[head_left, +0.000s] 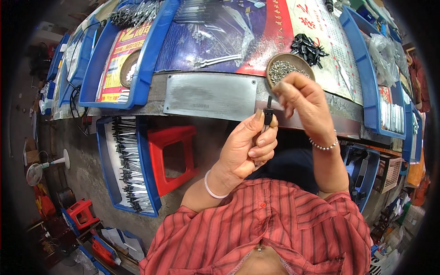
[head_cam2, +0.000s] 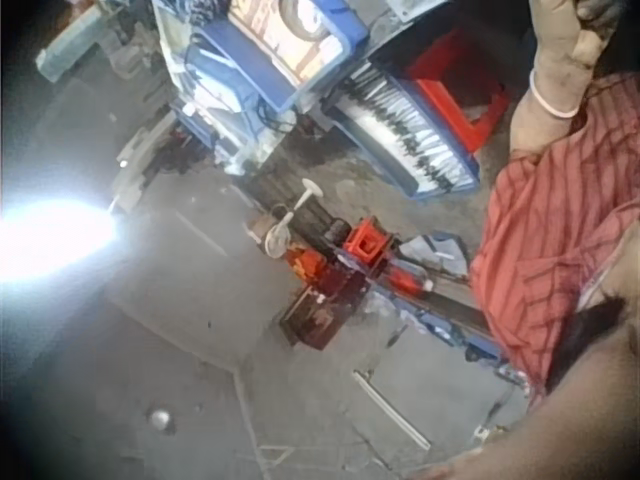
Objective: Assembling small metal and plastic mechanical components at a workbench.
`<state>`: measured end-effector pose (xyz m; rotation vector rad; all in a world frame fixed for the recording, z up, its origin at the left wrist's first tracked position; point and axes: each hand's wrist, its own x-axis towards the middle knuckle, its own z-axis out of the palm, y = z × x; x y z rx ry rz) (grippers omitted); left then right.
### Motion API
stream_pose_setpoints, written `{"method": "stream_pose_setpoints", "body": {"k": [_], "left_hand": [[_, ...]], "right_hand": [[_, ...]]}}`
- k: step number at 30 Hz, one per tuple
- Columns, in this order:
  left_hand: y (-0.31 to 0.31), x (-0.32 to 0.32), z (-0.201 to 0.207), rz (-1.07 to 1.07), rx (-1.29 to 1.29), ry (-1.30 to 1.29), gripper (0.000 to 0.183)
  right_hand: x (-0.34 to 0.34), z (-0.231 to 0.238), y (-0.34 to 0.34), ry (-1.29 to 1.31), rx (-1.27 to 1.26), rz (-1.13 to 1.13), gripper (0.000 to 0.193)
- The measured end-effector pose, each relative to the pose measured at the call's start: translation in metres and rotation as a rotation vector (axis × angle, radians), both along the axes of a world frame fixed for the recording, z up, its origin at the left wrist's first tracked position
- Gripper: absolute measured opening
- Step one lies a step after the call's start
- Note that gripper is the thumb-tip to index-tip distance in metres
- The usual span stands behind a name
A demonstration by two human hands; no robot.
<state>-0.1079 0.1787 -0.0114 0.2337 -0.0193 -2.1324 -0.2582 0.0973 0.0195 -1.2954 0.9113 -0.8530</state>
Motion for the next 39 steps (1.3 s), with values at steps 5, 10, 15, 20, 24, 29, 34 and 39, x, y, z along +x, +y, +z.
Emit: {"method": "stream_pose_setpoints", "body": {"k": [5, 10, 15, 20, 24, 29, 34, 39], "left_hand": [[-0.009, 0.012, 0.006, 0.038, -0.045, 0.053, 0.029], [-0.011, 0.012, 0.004, 0.042, -0.030, 0.005, 0.035], [-0.009, 0.012, 0.004, 0.045, -0.012, -0.004, 0.035], [-0.004, 0.011, 0.000, 0.044, -0.019, -0.012, 0.034], [0.000, 0.006, -0.002, 0.021, 0.028, 0.022, 0.030], [0.004, -0.001, -0.004, 0.012, 0.032, -0.001, 0.030], [0.009, -0.004, -0.008, 0.012, 0.045, 0.007, 0.029], [0.010, -0.010, -0.011, 0.001, 0.048, 0.022, 0.030]], "right_hand": [[-0.022, -0.002, -0.035, 0.543, -0.607, -0.162, 0.014], [-0.020, -0.013, -0.053, 1.008, -0.921, -0.028, 0.015], [-0.015, -0.018, -0.061, 1.139, -0.931, 0.028, 0.009], [-0.019, -0.018, -0.060, 1.017, -0.897, 0.020, 0.009], [-0.027, -0.010, -0.057, 0.840, -0.778, -0.039, 0.010], [-0.035, -0.007, -0.053, 0.791, -0.665, -0.089, 0.011], [-0.037, -0.008, -0.043, 0.331, -0.280, -0.104, 0.015], [-0.040, -0.001, -0.025, 0.014, -0.048, -0.083, 0.011]]}}
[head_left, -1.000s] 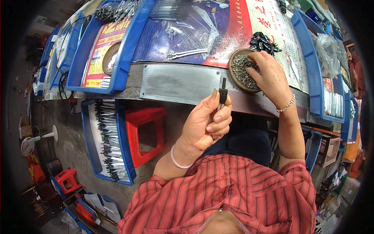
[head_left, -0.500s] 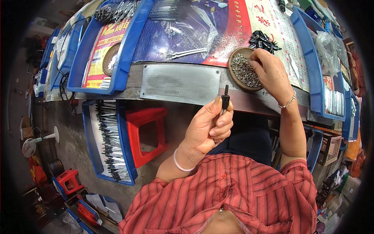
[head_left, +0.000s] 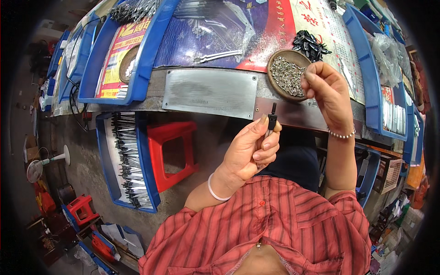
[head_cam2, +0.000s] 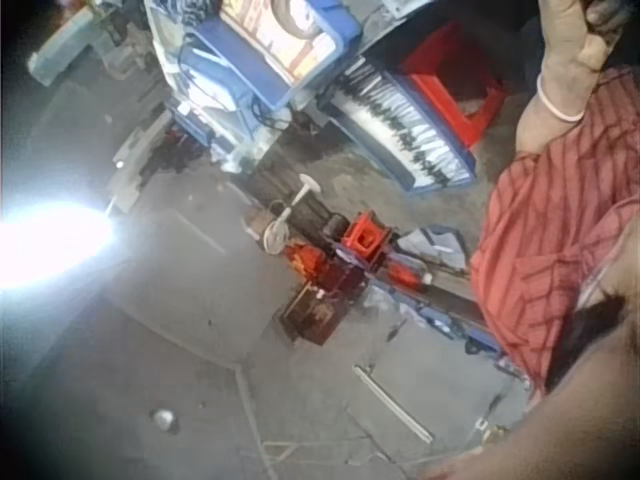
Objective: Assembling small metal and plastic mechanical components at a workbench.
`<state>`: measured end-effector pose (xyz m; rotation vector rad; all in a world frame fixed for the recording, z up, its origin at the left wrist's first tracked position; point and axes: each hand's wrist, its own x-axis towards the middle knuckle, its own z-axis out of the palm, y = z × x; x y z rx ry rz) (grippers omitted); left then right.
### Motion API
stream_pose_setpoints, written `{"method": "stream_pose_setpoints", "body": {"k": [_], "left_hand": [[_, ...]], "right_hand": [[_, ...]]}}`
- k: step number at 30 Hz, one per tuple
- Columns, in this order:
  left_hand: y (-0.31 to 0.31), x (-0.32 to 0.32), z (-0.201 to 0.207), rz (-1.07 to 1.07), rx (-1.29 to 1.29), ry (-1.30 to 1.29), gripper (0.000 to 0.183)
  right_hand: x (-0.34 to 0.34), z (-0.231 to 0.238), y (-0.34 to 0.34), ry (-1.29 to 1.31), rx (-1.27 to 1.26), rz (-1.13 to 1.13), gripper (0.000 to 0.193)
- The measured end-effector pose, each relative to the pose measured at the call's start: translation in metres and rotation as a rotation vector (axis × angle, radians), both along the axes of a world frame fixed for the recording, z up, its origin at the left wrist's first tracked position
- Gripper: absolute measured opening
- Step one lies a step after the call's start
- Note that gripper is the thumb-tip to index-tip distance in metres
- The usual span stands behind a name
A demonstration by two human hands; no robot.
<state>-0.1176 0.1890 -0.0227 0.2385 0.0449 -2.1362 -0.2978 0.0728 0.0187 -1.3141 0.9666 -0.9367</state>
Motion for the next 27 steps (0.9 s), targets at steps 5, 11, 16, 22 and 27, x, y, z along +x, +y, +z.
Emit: {"method": "stream_pose_setpoints", "body": {"k": [5, 11, 16, 22, 27], "left_hand": [[0.000, -0.004, -0.001, 0.024, 0.035, -0.013, 0.026], [0.002, -0.006, -0.004, 0.029, 0.011, -0.052, 0.033], [0.004, -0.007, -0.001, 0.066, -0.005, -0.138, 0.028], [0.005, -0.009, 0.003, 0.120, 0.002, -0.224, 0.027], [0.007, -0.011, 0.001, 0.146, -0.049, -0.277, 0.025]], "right_hand": [[0.018, -0.002, 0.046, -0.266, 0.216, 0.116, 0.009], [0.033, -0.011, 0.070, -0.280, 0.108, 0.088, 0.008], [0.038, -0.015, 0.076, -0.231, 0.036, 0.036, 0.006], [0.044, -0.024, 0.080, -0.113, -0.178, -0.043, 0.008], [0.049, -0.024, 0.085, 0.027, -0.336, -0.127, 0.008]]}}
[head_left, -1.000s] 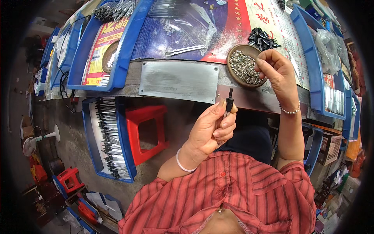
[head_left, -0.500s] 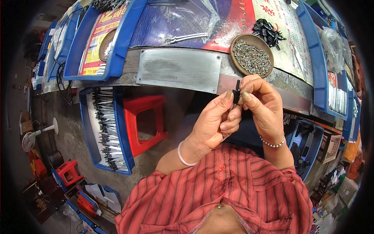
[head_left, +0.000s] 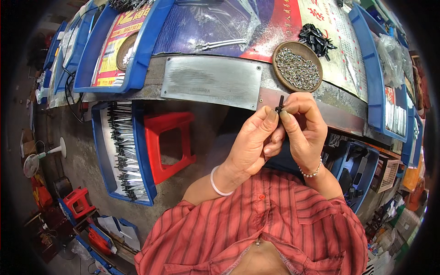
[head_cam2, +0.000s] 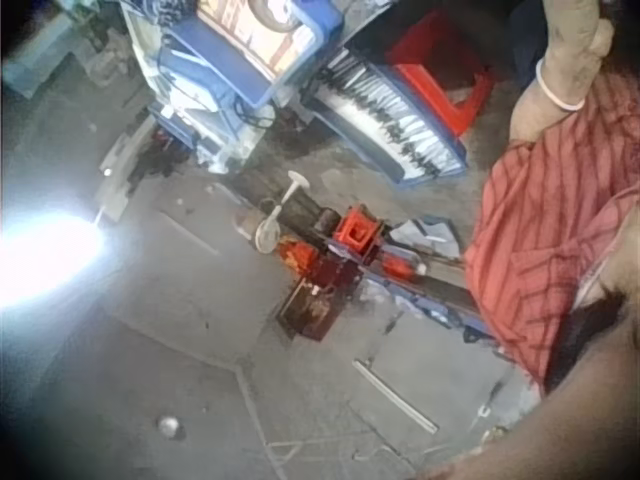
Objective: Assembling small metal and plastic mechanical components at a workbench.
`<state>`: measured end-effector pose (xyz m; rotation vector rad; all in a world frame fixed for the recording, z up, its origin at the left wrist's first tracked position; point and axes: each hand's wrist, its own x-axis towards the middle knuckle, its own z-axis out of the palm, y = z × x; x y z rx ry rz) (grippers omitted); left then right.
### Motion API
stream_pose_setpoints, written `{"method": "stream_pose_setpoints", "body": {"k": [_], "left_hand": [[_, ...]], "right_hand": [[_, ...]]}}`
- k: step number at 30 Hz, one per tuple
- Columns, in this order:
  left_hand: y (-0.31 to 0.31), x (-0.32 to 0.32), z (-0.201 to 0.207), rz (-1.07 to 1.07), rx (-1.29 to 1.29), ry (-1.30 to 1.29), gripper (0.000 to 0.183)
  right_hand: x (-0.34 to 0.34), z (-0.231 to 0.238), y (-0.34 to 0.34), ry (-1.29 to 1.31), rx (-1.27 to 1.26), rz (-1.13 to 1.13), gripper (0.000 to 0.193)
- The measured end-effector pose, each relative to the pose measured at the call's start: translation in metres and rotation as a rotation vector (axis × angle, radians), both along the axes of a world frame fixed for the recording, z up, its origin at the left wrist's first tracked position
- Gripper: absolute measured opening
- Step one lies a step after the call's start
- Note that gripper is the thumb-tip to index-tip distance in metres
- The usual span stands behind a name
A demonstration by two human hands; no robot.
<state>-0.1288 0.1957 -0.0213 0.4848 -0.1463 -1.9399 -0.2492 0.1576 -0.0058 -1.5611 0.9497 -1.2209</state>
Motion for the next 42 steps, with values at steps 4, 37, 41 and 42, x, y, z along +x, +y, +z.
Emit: {"method": "stream_pose_setpoints", "body": {"k": [4, 37, 41, 42], "left_hand": [[-0.002, -0.003, 0.000, -0.025, -0.004, 0.011, 0.025], [0.015, -0.014, 0.004, -0.102, -0.022, 0.066, 0.028], [0.012, -0.016, 0.008, -0.106, 0.009, 0.158, 0.028], [0.011, -0.016, 0.008, -0.104, 0.006, 0.158, 0.028]], "right_hand": [[-0.002, -0.008, 0.001, 0.066, -0.145, -0.081, 0.009], [-0.027, 0.004, -0.018, -0.225, 0.284, 0.549, 0.013], [-0.019, 0.009, -0.005, -0.174, 0.317, 0.315, 0.012], [-0.014, 0.010, -0.002, -0.162, 0.299, 0.245, 0.012]]}}
